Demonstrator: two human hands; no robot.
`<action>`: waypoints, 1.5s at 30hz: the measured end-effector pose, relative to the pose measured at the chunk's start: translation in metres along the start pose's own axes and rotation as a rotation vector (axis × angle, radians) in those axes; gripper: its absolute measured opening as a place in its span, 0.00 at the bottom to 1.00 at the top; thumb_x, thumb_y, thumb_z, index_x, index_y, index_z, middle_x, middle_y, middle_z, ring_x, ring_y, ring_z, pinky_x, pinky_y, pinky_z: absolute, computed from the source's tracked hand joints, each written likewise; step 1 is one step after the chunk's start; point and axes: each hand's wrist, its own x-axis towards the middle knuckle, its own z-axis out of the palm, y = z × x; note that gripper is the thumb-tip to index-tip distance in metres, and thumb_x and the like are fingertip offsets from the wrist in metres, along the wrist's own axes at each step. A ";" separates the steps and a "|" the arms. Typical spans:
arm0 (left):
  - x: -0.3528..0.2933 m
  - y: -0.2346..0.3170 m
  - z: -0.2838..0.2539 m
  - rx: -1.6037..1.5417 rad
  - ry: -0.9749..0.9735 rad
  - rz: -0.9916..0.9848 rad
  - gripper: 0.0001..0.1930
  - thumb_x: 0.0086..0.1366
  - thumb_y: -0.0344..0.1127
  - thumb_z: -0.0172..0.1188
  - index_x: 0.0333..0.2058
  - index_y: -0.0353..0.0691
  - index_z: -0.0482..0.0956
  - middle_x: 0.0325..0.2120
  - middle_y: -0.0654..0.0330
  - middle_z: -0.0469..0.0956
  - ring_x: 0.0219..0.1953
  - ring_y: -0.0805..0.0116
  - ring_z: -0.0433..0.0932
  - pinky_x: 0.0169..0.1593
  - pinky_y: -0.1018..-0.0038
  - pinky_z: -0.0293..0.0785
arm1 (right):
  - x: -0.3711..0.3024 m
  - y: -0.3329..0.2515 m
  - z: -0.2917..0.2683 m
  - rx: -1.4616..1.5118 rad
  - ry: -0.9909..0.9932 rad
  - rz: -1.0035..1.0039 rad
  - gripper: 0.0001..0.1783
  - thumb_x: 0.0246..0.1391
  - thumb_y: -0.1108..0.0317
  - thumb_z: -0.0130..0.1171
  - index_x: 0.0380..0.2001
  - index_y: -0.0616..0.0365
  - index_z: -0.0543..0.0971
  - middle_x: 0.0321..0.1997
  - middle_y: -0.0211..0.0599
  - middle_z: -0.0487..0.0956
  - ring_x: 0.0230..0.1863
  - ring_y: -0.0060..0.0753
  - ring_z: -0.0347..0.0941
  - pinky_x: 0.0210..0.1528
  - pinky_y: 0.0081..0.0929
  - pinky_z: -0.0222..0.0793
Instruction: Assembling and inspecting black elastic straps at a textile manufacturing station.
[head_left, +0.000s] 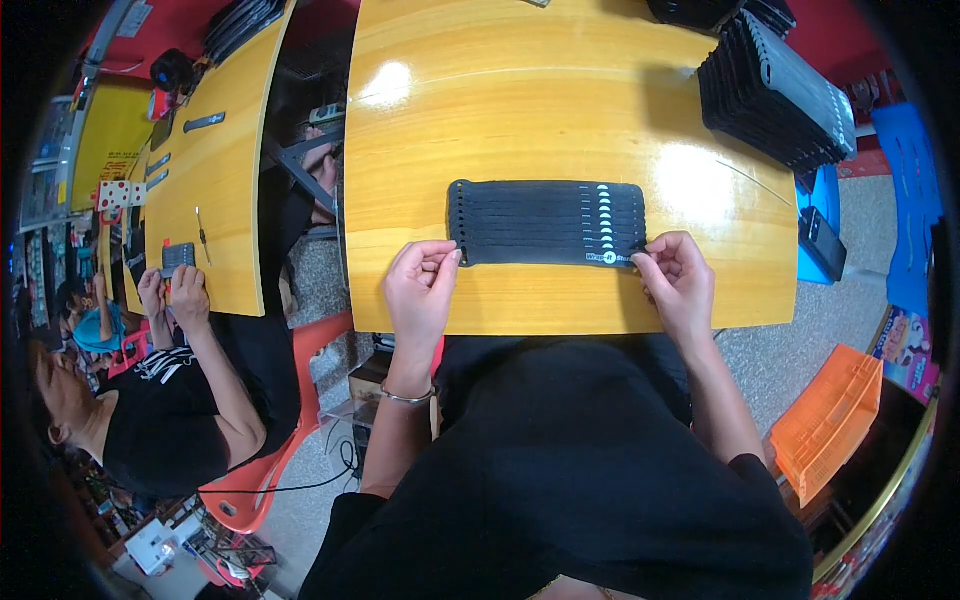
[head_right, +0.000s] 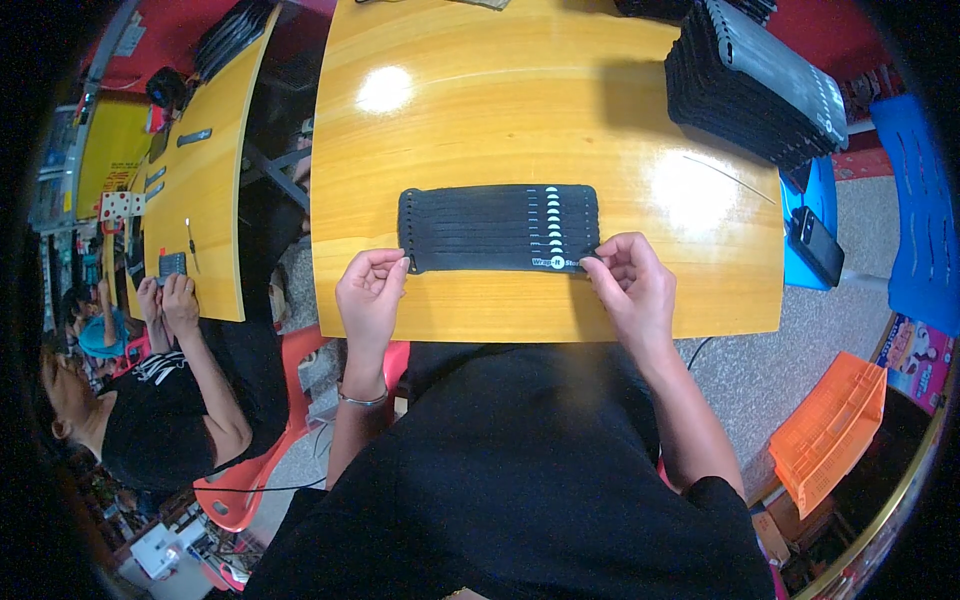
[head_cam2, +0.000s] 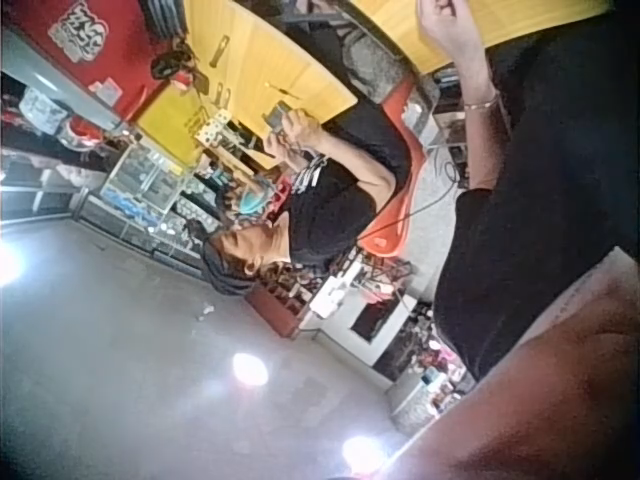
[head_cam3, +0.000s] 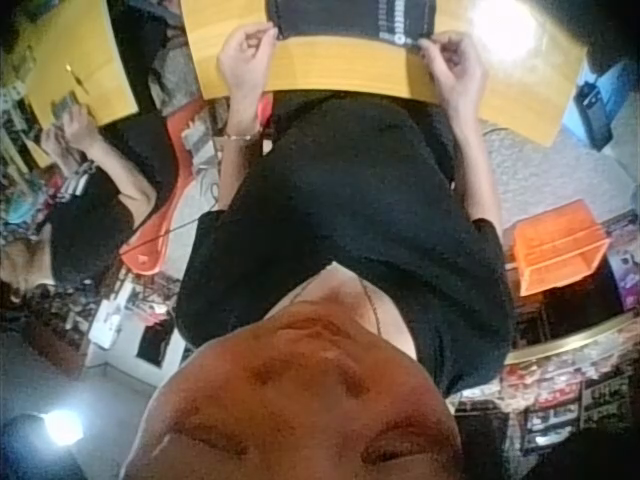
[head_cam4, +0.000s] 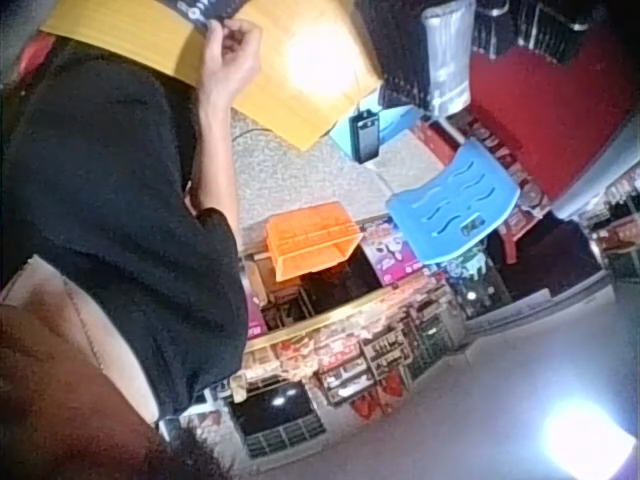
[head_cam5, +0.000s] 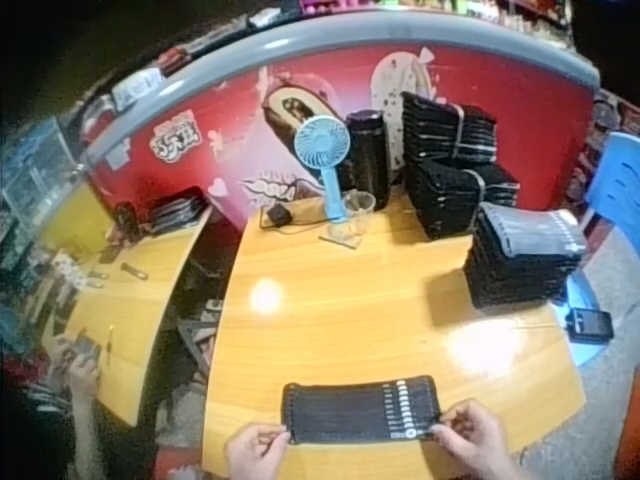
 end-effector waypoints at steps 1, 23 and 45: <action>0.000 0.000 0.000 0.006 0.000 0.002 0.05 0.60 0.22 0.59 0.36 0.33 0.75 0.24 0.66 0.75 0.23 0.85 0.71 0.25 0.89 0.67 | 0.000 0.000 0.000 0.002 0.001 0.000 0.09 0.51 0.75 0.63 0.32 0.62 0.72 0.26 0.28 0.75 0.26 0.14 0.72 0.27 0.12 0.69; 0.000 0.001 0.000 0.011 0.015 -0.014 0.04 0.57 0.19 0.60 0.32 0.30 0.77 0.28 0.63 0.75 0.27 0.82 0.74 0.29 0.88 0.72 | 0.001 -0.003 0.000 -0.036 0.002 0.015 0.09 0.50 0.75 0.63 0.32 0.62 0.72 0.26 0.28 0.75 0.25 0.13 0.71 0.27 0.11 0.68; 0.000 0.000 -0.001 0.087 0.002 0.020 0.05 0.60 0.21 0.59 0.35 0.33 0.75 0.25 0.66 0.75 0.25 0.85 0.72 0.26 0.90 0.69 | 0.001 -0.002 0.003 -0.116 0.027 0.000 0.09 0.48 0.74 0.65 0.27 0.61 0.73 0.22 0.27 0.76 0.24 0.13 0.72 0.26 0.13 0.70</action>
